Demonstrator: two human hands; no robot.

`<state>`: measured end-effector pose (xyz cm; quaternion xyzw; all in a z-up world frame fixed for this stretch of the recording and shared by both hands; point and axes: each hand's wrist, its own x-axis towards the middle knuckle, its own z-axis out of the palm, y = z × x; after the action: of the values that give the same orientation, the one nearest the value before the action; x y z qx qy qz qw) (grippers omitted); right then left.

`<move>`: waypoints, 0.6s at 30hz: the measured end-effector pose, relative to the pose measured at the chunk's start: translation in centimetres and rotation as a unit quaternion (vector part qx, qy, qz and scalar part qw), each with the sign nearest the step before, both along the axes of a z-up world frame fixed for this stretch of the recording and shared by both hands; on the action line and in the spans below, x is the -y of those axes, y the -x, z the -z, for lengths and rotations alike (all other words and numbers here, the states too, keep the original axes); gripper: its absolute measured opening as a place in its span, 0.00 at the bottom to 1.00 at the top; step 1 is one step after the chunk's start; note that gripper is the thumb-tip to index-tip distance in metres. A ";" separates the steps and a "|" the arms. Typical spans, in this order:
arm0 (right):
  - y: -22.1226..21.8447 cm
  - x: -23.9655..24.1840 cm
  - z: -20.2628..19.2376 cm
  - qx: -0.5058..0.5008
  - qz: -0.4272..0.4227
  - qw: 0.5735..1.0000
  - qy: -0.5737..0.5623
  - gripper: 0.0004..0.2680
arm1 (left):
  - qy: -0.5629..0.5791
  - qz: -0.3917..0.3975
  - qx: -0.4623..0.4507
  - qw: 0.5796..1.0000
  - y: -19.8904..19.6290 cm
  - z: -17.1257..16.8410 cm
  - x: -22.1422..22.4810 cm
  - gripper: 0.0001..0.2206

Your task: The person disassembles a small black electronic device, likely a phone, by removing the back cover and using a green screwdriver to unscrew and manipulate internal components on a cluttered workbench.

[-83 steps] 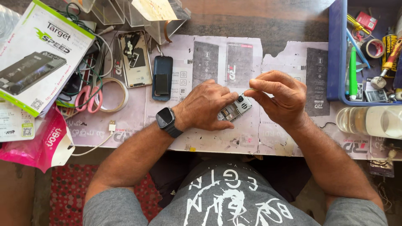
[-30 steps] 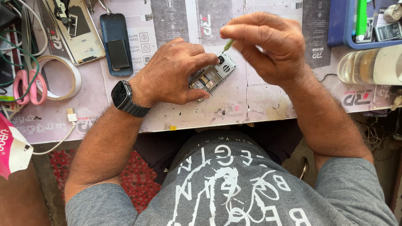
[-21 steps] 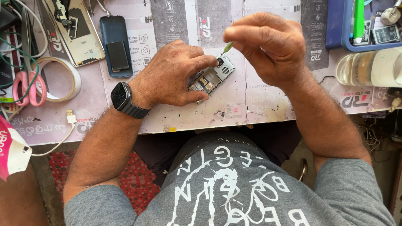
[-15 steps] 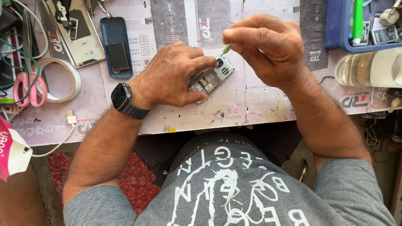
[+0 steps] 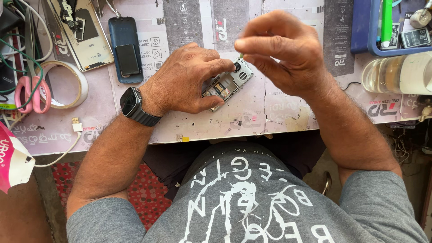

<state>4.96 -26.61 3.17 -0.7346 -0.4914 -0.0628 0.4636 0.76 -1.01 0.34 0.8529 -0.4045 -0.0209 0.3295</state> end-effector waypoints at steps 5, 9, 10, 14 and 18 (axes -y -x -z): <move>-0.2 0.0 0.0 -0.018 -0.007 1.000 -0.009 0.07 | -0.005 -0.003 -0.016 1.000 0.0 -0.2 0.0 0.32; 0.1 0.0 -0.4 -0.036 0.004 0.999 0.000 0.07 | -0.001 -0.004 -0.025 1.000 0.0 -0.2 0.0 0.32; 0.0 -0.1 -0.6 -0.031 0.009 0.999 0.004 0.07 | -0.001 -0.004 -0.020 1.000 0.0 -0.3 0.0 0.32; 0.5 0.4 -0.6 0.017 0.043 0.998 0.033 0.08 | 0.004 -0.003 -0.014 1.000 0.1 -0.3 0.1 0.32; 0.5 0.7 0.7 0.016 0.012 1.000 0.000 0.07 | -0.004 -0.009 -0.021 1.000 0.1 -0.3 0.1 0.31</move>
<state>4.47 -27.26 2.44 -0.7396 -0.4896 -0.0802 0.4549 0.68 -1.11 0.62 0.8571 -0.3898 -0.0375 0.3346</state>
